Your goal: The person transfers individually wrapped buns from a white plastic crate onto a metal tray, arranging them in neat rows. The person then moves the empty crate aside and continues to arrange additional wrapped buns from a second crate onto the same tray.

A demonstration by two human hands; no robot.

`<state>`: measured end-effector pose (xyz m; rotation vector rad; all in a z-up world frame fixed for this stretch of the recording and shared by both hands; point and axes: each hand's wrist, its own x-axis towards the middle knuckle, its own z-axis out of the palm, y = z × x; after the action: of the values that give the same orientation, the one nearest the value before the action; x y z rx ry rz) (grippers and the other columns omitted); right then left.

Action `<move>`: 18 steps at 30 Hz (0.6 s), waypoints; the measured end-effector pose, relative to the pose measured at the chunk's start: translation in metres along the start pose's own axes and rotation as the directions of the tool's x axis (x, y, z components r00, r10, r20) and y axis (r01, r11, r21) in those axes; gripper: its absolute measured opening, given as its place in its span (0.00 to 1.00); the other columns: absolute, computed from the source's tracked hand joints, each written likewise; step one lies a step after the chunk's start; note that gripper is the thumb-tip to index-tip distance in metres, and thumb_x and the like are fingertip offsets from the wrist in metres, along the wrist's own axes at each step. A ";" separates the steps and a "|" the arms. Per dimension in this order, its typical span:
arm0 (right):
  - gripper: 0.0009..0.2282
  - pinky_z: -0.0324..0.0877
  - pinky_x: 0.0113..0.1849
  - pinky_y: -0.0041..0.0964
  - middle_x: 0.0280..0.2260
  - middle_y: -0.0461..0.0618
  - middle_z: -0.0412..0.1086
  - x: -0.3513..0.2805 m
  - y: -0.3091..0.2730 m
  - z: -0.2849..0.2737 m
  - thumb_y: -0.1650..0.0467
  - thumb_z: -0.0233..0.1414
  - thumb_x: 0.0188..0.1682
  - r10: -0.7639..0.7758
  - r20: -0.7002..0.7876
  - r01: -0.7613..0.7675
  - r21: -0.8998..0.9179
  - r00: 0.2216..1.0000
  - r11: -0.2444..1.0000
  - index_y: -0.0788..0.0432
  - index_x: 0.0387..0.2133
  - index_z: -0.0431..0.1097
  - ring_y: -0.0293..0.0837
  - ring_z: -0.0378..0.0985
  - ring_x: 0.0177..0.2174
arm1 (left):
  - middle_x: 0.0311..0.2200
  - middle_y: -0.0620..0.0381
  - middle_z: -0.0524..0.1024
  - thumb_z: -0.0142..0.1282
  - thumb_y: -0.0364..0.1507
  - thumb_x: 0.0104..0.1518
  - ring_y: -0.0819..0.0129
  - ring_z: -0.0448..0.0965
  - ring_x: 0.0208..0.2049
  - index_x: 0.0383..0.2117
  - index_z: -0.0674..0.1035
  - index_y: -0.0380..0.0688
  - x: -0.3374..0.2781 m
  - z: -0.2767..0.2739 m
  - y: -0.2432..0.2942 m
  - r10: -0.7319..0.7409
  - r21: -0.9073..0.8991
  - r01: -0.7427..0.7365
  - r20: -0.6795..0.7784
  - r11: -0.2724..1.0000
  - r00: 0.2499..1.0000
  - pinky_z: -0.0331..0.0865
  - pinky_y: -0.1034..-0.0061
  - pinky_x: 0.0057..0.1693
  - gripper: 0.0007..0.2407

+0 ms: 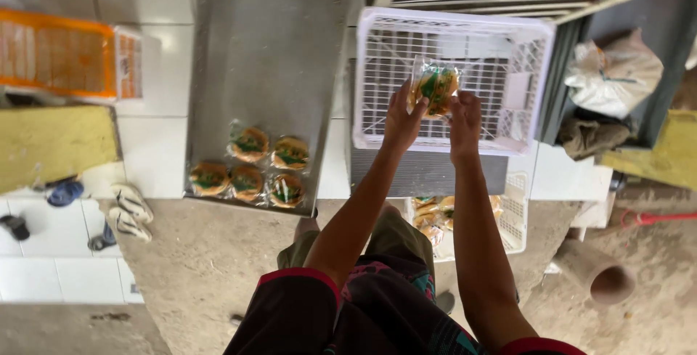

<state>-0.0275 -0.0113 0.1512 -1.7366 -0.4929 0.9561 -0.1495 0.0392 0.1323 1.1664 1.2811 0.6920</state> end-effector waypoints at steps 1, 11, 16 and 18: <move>0.20 0.69 0.50 0.55 0.46 0.59 0.67 -0.009 -0.007 0.015 0.58 0.55 0.59 -0.005 0.029 0.005 -0.005 1.000 1.000 0.59 0.52 0.62 0.51 0.72 0.47 | 0.56 0.35 0.69 0.54 0.44 0.58 0.35 0.69 0.60 0.65 0.67 0.46 -0.008 -0.021 0.004 0.000 -0.006 0.000 -0.030 1.000 1.000 0.66 0.50 0.64 0.29; 0.17 0.69 0.49 0.58 0.48 0.60 0.70 -0.091 -0.033 0.223 0.61 0.52 0.60 -0.202 0.436 0.317 -0.211 0.877 0.925 0.59 0.54 0.66 0.57 0.76 0.47 | 0.54 0.36 0.67 0.58 0.41 0.60 0.39 0.70 0.58 0.66 0.66 0.45 -0.061 -0.239 -0.012 -0.073 -0.158 0.006 -0.421 0.987 0.904 0.66 0.56 0.65 0.29; 0.20 0.71 0.49 0.56 0.50 0.55 0.71 -0.130 0.002 0.332 0.54 0.52 0.59 -0.118 0.619 0.347 -0.264 0.776 0.900 0.53 0.56 0.68 0.54 0.77 0.48 | 0.52 0.40 0.63 0.60 0.47 0.58 0.43 0.70 0.56 0.69 0.64 0.48 -0.076 -0.332 -0.077 -0.144 -0.099 0.106 -0.577 0.989 0.804 0.62 0.54 0.64 0.33; 0.22 0.72 0.48 0.57 0.49 0.61 0.70 -0.147 0.017 0.369 0.56 0.56 0.56 -0.126 0.686 0.421 -0.283 0.717 0.862 0.56 0.56 0.67 0.61 0.77 0.46 | 0.53 0.36 0.62 0.59 0.48 0.57 0.35 0.65 0.61 0.68 0.63 0.46 -0.092 -0.366 -0.080 -0.256 -0.196 0.173 -0.561 0.965 0.787 0.57 0.50 0.67 0.34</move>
<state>-0.4100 0.0958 0.1394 -1.5805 -1.4861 1.2873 -0.5353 0.0289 0.1329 0.6885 1.8194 0.9937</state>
